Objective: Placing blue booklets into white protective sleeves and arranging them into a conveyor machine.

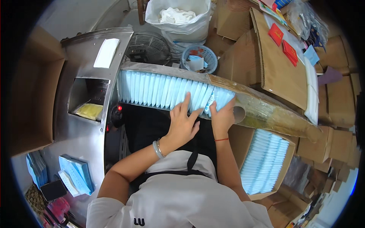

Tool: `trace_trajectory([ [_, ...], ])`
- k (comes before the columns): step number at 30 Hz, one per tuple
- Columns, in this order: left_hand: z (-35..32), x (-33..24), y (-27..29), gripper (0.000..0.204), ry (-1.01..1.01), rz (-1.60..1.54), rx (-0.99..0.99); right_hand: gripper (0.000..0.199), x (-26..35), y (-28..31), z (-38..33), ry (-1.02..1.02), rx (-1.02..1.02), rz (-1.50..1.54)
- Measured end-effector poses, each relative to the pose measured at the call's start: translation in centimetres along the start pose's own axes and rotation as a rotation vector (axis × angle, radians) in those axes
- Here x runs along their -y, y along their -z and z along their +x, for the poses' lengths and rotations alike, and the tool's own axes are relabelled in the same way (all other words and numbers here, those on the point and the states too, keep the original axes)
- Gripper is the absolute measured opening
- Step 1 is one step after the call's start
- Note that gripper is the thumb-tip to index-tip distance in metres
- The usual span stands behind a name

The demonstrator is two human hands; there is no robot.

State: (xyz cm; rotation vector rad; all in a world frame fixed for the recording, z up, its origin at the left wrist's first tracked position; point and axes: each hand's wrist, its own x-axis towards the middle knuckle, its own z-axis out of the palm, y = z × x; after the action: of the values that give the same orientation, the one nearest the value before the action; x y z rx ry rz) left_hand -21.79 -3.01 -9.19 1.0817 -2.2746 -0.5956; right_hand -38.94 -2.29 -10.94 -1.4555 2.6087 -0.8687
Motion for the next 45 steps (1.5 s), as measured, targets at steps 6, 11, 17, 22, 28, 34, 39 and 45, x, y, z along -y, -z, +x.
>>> trace_trajectory([
  [6,-0.6,-1.1,1.1,0.071,0.024,-0.025,-0.086,0.084,-0.5,-0.1,-0.1,0.035,-0.025,-0.007],
  [11,-0.7,0.2,0.3,0.071,0.046,-0.013,-0.057,0.082,-0.9,-0.4,-0.1,0.063,-0.055,-0.021],
  [17,0.1,2.2,2.0,0.09,0.531,-0.934,-0.261,0.082,-0.9,-0.1,-0.1,-0.008,0.017,0.001],
  [22,-1.1,4.2,1.4,0.078,0.361,-0.539,-0.341,0.081,-0.4,0.2,-0.1,-0.014,0.047,0.035],
  [28,-1.9,4.5,3.4,0.061,0.407,-0.107,-0.282,0.083,-1.8,-0.4,-0.2,0.013,0.02,-0.034],
  [34,-1.9,6.3,4.3,0.043,0.281,0.207,-0.373,0.082,-1.5,-0.1,-0.2,0.047,0.016,-0.028],
  [39,-1.4,6.7,4.5,0.041,0.271,0.198,-0.369,0.078,-1.2,0.7,-0.1,0.066,0.014,0.001],
  [45,-1.4,10.2,6.1,0.082,0.465,0.202,-0.665,0.07,3.7,6.9,2.0,-0.035,0.534,-0.256],
])
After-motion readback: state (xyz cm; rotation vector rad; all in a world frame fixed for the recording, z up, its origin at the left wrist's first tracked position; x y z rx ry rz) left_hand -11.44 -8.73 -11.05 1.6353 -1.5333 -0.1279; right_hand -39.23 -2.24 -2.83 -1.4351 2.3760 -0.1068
